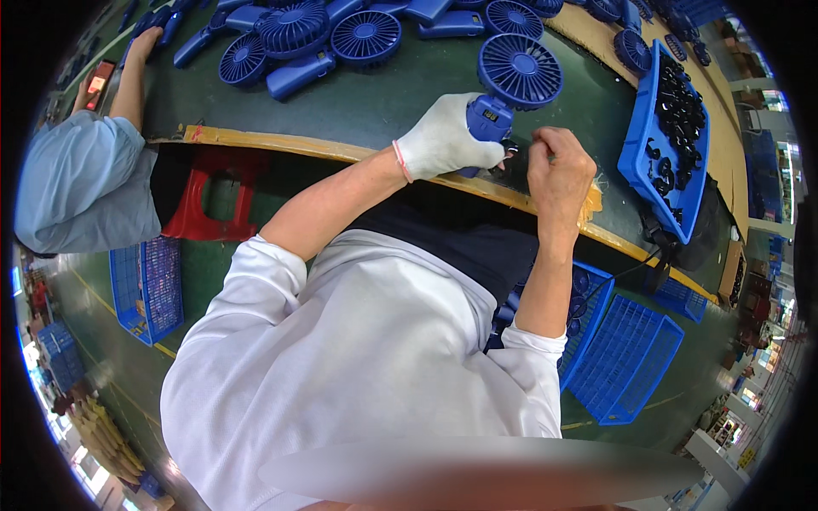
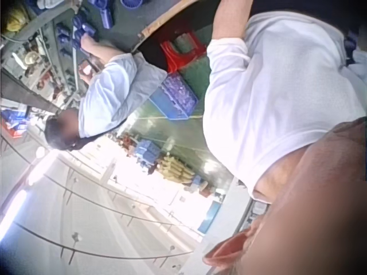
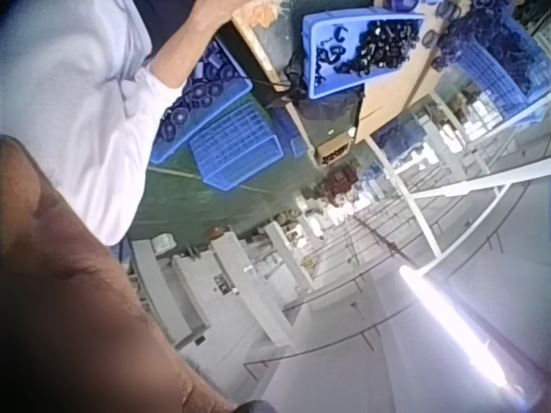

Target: The person assembles handheld fans by picking up a fan body and a black plastic clip, pressing the clip onto the fan, and placing it into a blue crate.

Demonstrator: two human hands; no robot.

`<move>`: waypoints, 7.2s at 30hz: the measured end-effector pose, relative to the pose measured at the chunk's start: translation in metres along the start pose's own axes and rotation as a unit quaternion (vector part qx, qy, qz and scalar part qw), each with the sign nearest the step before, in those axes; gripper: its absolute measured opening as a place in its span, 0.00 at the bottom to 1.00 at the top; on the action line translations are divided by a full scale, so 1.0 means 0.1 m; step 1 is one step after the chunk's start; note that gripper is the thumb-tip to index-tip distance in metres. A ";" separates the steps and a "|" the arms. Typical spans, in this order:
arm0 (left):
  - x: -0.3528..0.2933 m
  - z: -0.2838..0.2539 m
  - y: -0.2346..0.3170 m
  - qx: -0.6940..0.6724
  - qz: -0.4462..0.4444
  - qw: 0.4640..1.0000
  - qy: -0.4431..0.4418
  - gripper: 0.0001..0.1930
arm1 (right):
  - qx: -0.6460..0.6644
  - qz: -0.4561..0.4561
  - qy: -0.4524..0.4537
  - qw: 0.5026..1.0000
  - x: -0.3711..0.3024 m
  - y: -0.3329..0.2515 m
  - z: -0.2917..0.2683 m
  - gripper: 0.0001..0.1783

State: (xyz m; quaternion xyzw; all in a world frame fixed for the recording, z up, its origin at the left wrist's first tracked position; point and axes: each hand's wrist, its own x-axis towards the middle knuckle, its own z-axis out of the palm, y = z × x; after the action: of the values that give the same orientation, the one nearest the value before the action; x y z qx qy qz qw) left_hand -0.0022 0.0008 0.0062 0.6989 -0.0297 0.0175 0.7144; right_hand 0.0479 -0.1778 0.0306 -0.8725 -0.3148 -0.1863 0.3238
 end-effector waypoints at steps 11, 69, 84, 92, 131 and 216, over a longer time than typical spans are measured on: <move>0.08 0.13 0.00 -0.196 -0.018 0.967 0.163 0.17 | 0.402 0.170 0.104 0.893 -0.38 -0.26 0.28 0.11; 0.40 0.11 0.12 0.581 0.279 0.763 0.056 0.10 | 0.154 0.170 0.112 0.967 0.00 0.04 -0.29 0.16; 1.32 -0.49 0.24 0.758 0.165 0.630 0.039 0.22 | -0.379 0.118 0.064 0.915 0.10 0.73 -0.76 0.20; 0.90 -0.26 0.29 0.559 0.031 0.827 -0.044 0.34 | -0.333 0.177 -0.051 0.925 0.55 1.68 -1.18 0.15; -0.15 0.23 0.49 0.212 0.095 0.968 0.089 0.22 | 0.610 0.188 0.142 0.756 -0.34 -0.52 0.07 0.06; -0.15 -0.64 0.22 0.626 0.224 0.740 0.099 0.19 | -0.289 0.215 -0.040 0.932 0.84 2.60 -1.17 0.17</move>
State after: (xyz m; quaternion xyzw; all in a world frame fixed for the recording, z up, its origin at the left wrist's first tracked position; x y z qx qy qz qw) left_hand -0.0179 0.0657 0.0262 0.9564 -0.0964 0.2607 0.0901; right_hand 0.2691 -0.3755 0.0434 -0.9819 -0.0654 -0.1603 0.0772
